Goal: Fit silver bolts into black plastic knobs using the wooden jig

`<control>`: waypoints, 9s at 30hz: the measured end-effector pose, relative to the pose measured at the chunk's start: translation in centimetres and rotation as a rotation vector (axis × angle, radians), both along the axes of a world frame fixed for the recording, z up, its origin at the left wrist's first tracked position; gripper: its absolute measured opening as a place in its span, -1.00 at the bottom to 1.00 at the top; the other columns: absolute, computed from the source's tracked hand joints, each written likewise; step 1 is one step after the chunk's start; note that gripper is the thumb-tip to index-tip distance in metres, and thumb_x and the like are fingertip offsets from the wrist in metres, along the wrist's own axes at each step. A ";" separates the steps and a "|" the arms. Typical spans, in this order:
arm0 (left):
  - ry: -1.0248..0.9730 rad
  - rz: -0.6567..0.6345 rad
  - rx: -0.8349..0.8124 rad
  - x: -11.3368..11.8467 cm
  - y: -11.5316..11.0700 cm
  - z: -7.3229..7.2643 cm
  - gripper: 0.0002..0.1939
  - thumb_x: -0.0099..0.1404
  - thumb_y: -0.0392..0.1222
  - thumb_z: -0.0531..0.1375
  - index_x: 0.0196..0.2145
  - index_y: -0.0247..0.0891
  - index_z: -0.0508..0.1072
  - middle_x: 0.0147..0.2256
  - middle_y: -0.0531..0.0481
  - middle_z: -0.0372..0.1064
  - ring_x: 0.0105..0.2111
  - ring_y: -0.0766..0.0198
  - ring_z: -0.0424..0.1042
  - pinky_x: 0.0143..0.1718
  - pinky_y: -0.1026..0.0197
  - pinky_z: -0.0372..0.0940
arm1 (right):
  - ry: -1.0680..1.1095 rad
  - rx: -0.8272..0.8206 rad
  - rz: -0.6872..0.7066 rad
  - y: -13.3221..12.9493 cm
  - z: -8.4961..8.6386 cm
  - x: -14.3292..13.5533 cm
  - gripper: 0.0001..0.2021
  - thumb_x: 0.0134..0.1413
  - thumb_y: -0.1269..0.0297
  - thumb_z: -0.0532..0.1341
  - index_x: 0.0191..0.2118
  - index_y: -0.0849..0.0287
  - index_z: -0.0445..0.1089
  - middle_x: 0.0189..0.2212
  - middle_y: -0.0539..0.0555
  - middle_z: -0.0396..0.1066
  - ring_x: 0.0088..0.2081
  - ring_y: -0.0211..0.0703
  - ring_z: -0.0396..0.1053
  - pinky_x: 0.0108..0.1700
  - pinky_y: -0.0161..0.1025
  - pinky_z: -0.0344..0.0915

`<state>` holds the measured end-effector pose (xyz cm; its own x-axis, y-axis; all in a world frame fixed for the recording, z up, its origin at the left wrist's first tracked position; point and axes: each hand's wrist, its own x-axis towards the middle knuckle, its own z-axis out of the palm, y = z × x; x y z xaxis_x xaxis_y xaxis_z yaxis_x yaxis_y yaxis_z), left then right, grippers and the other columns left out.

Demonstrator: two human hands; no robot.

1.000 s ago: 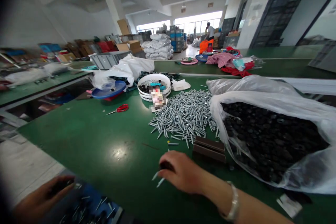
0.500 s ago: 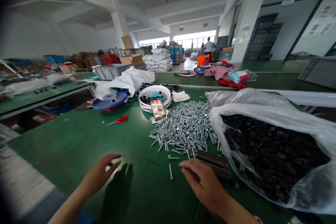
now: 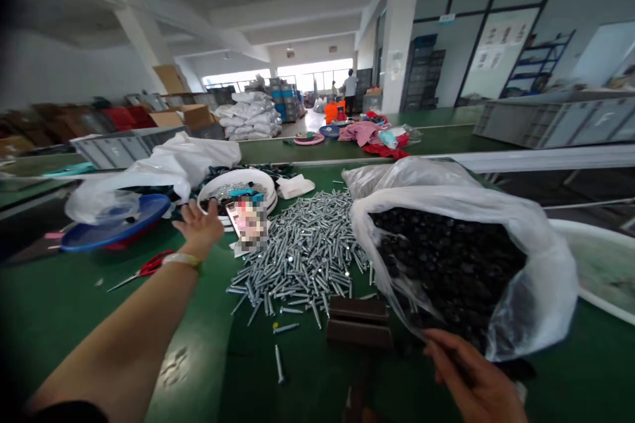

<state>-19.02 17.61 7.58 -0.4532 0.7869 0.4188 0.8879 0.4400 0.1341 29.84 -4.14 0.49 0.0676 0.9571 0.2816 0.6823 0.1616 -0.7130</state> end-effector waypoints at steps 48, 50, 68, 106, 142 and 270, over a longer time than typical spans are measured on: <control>-0.280 -1.487 -0.384 34.0 -4.0 -2.7 -0.69 0.08 -0.21 0.21 -0.16 -0.14 0.49 -0.18 -0.11 0.37 -0.19 0.10 0.37 -0.14 0.17 0.25 | 0.190 -0.140 0.170 10.5 0.9 3.9 -0.43 -0.18 0.39 0.19 0.06 0.05 0.10 0.00 0.16 0.21 -0.15 -0.12 0.37 -0.16 -0.13 0.38; -0.293 -1.523 -0.386 34.3 -4.3 -2.5 -0.69 0.09 -0.17 0.21 -0.16 -0.15 0.49 -0.17 -0.11 0.38 -0.16 0.09 0.36 -0.11 0.17 0.24 | 0.131 -0.123 0.155 10.5 1.0 3.7 -0.42 -0.20 0.43 0.18 0.05 0.08 0.10 -0.07 0.14 0.24 -0.16 -0.13 0.36 -0.18 -0.15 0.39; -1.431 -1.079 -0.604 29.4 -6.3 -1.2 -0.55 0.17 0.13 0.08 -0.22 -0.32 0.39 -0.53 0.07 0.29 -0.65 0.51 0.21 -0.55 0.39 0.24 | -0.257 0.116 0.134 10.1 2.4 3.6 -0.76 0.02 0.36 0.05 -0.18 0.17 0.35 -0.17 0.17 0.41 -0.09 -0.04 0.34 0.02 -0.02 0.22; -0.977 -0.840 -0.007 19.0 -12.8 -7.4 -0.69 0.10 -0.11 0.18 -0.20 -0.28 0.44 -0.41 0.01 0.41 -0.56 0.36 0.24 -0.49 0.30 0.17 | -0.593 -0.004 0.688 16.0 3.7 -11.7 -0.78 -0.20 0.54 0.14 -0.33 0.22 0.38 -0.44 0.10 0.41 -0.38 -0.11 0.39 -0.33 -0.23 0.28; -0.880 -1.103 -0.374 18.6 -15.2 -2.7 -0.69 0.05 -0.03 0.25 -0.25 -0.21 0.48 -0.48 0.10 0.36 -0.53 0.38 0.26 -0.49 0.35 0.13 | -0.131 0.127 0.349 6.2 6.8 -4.7 -0.73 0.16 0.18 0.04 -0.07 0.07 0.33 -0.16 0.09 0.38 -0.22 -0.21 0.37 -0.37 -0.36 0.35; -0.830 -0.992 -0.166 21.6 -15.6 -4.0 -0.69 0.05 -0.15 0.25 -0.19 -0.18 0.44 -0.33 0.03 0.44 -0.43 0.28 0.34 -0.36 0.24 0.28 | -0.432 0.028 0.097 6.3 5.4 2.8 -0.78 0.05 0.26 0.07 -0.27 0.13 0.43 -0.29 0.10 0.46 -0.24 -0.09 0.40 -0.17 -0.15 0.32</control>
